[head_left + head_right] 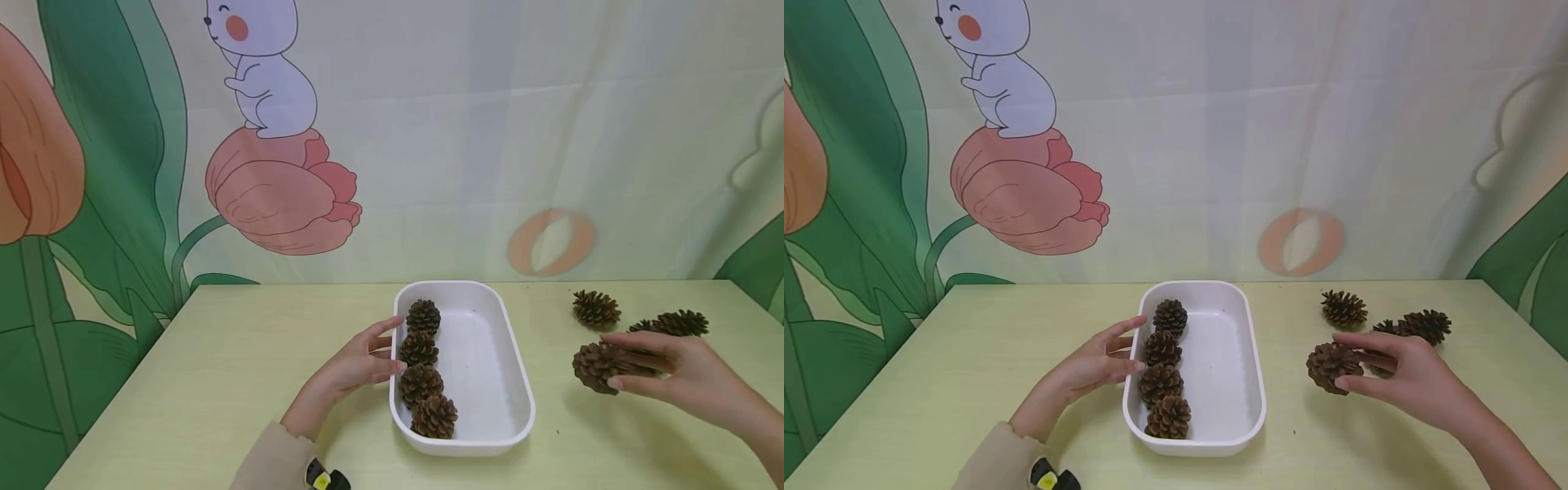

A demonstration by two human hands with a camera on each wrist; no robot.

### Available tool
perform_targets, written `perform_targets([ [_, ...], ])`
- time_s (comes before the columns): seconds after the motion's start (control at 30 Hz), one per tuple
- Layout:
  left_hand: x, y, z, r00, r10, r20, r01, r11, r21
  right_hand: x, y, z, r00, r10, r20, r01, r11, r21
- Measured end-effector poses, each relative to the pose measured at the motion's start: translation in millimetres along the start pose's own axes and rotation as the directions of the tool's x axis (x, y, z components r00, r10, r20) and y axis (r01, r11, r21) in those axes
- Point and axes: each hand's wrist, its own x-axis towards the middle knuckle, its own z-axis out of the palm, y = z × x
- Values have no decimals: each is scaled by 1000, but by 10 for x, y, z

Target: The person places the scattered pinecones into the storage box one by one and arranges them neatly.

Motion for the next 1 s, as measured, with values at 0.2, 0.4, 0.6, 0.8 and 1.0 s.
perform_targets([
  [0.2,-2,0,8,1000,0,-1,0,1000,5,52,-130,114,994,-104,-19,105,994,35],
  [0.4,-4,-3,10,1000,3,2,-3,1000,0,112,-253,242,974,-227,-24,228,963,140],
  [0.6,-2,-11,5,1000,9,8,-9,1000,-7,165,-395,344,959,-282,-17,281,944,175],
  [0.8,-1,-16,1,1000,11,7,-11,1000,-3,221,-515,420,944,-330,3,323,925,201],
  [1.0,7,-31,-4,1000,11,2,-11,1000,0,251,-614,489,942,-333,31,319,922,219],
])
